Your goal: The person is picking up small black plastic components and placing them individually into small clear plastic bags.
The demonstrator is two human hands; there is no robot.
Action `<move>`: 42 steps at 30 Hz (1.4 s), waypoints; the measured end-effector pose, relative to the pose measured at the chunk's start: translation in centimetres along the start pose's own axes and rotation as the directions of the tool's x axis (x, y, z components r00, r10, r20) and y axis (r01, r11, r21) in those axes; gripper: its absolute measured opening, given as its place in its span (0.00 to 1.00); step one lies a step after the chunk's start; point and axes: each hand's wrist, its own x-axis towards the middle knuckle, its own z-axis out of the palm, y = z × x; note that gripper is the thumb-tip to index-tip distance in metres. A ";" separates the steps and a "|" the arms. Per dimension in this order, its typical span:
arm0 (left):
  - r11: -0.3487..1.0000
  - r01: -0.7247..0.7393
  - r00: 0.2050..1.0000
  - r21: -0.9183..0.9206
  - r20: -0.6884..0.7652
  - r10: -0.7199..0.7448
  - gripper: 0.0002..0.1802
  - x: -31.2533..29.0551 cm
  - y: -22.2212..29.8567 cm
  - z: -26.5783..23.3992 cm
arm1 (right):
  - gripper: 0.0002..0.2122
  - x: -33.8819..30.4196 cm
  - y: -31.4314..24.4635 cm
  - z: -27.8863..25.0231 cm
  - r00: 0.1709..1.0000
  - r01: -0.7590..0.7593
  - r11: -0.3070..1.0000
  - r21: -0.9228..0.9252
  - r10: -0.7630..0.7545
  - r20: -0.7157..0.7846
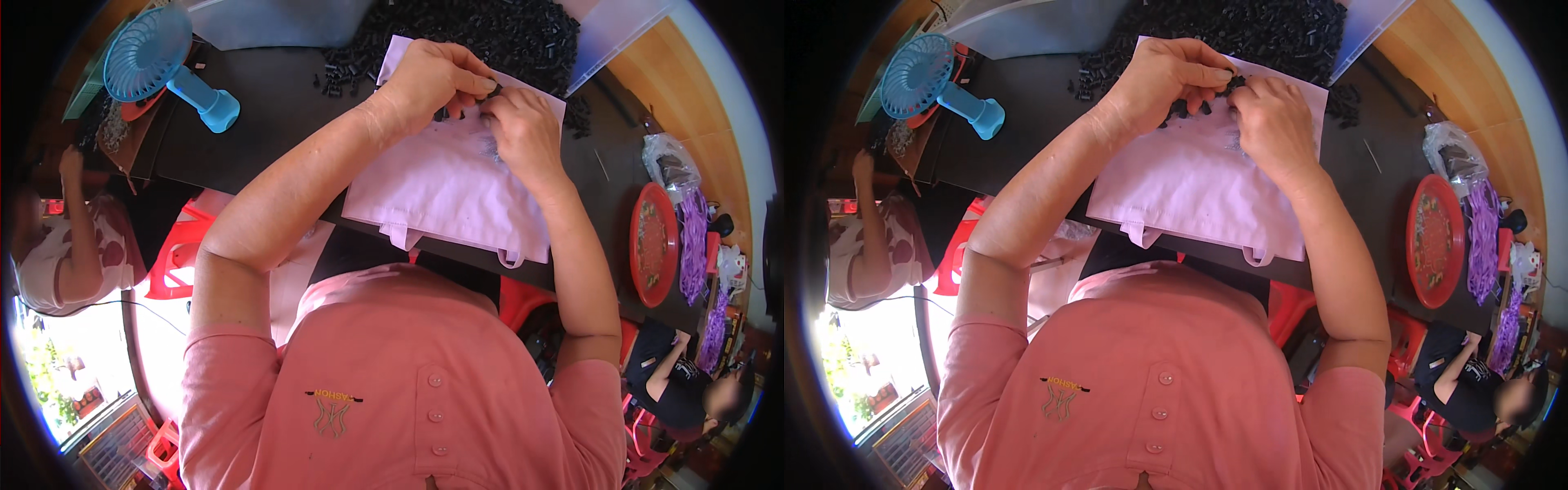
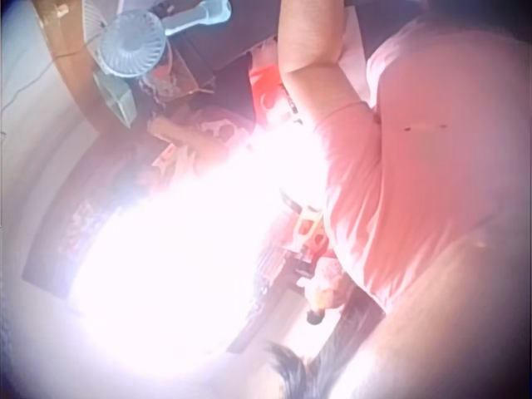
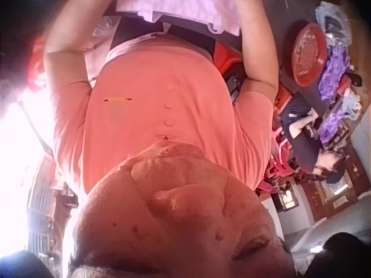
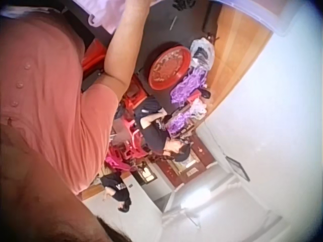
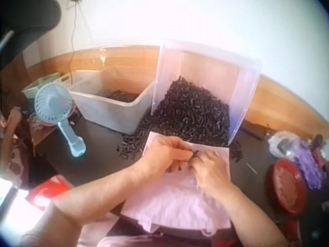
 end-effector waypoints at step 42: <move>0.997 0.067 0.989 -0.028 0.133 -0.063 0.08 -0.6 -0.3 1.3 | 0.07 0.6 -1.3 -3.8 0.789 -0.390 0.242 0.888 0.585 0.187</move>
